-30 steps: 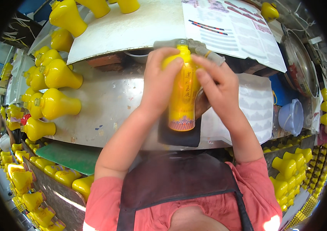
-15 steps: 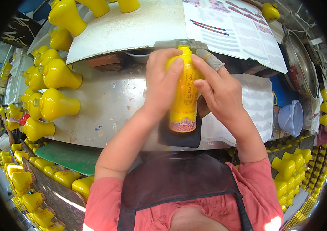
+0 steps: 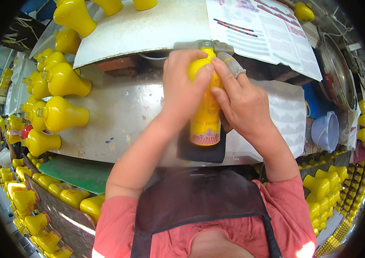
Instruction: The person applies decorative stickers to yellow ceramic vases on a metal workbench. They peel each sticker from a backing sheet, position it on the vase, and smooth it down with their fingers. The person handles the vases one at a time, rotating them to align the label before placing them back on the bench.
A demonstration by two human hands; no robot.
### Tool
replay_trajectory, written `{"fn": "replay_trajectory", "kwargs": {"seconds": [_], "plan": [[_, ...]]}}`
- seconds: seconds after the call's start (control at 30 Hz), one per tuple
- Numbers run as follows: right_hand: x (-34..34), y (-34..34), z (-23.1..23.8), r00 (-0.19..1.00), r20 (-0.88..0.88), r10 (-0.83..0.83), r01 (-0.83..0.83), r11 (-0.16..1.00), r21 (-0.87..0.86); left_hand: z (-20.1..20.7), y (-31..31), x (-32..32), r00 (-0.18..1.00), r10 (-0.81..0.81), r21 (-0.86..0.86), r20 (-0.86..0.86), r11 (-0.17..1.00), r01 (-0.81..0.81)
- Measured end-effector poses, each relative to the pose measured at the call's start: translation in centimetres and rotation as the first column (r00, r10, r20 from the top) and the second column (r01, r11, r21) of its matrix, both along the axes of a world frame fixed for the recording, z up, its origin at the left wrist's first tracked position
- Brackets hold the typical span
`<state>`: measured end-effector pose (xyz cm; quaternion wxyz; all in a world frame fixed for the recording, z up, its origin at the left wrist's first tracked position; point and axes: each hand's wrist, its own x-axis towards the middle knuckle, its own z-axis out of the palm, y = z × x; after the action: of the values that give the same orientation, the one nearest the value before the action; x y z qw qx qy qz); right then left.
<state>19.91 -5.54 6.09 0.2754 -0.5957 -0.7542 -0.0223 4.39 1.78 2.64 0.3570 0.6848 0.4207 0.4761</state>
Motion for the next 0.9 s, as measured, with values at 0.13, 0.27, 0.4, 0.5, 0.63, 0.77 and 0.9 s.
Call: {"fn": "replay_trajectory", "kwargs": {"seconds": [0.13, 0.27, 0.4, 0.5, 0.63, 0.77, 0.9], "plan": [[0.2, 0.1, -0.1, 0.975, -0.223, 0.006, -0.024, 0.997, -0.077, 0.0, 0.2, 0.0, 0.997, -0.023, -0.105, 0.069, 0.994, 0.03], [0.5, 0.7, -0.4, 0.748, -0.659, -0.079, -0.089, 0.972, -0.217, -0.3, 0.0, 0.1, 0.998, -0.02, -0.082, 0.066, 0.996, 0.026], [0.4, 1.6, -0.6, 0.587, -0.805, -0.088, -0.147, 0.966, -0.213, -0.6, 0.2, 0.3, 0.994, 0.017, -0.073, 0.105, 0.997, -0.009], [1.0, 1.7, -0.2, 0.48, -0.87, -0.114, -0.24, 0.937, -0.255, -0.6, 0.2, 0.2, 0.986, -0.006, -0.107, 0.167, 0.994, 0.025], [1.4, 1.2, -0.1, 0.556, -0.822, -0.125, -0.182, 0.946, -0.267, -0.8, -0.9, -0.2, 0.995, -0.005, -0.048, 0.095, 0.999, 0.009], [0.5, 0.8, -0.9, 0.841, -0.502, 0.202, -0.182, 0.979, 0.09, -1.5, -1.4, -0.2, 0.996, -0.044, 0.101, 0.084, 0.994, 0.036], [0.1, 0.9, -1.4, 0.903, -0.412, 0.124, -0.089, 0.991, 0.102, -2.1, -1.3, -0.4, 0.994, -0.061, 0.136, 0.094, 0.99, 0.047]]}}
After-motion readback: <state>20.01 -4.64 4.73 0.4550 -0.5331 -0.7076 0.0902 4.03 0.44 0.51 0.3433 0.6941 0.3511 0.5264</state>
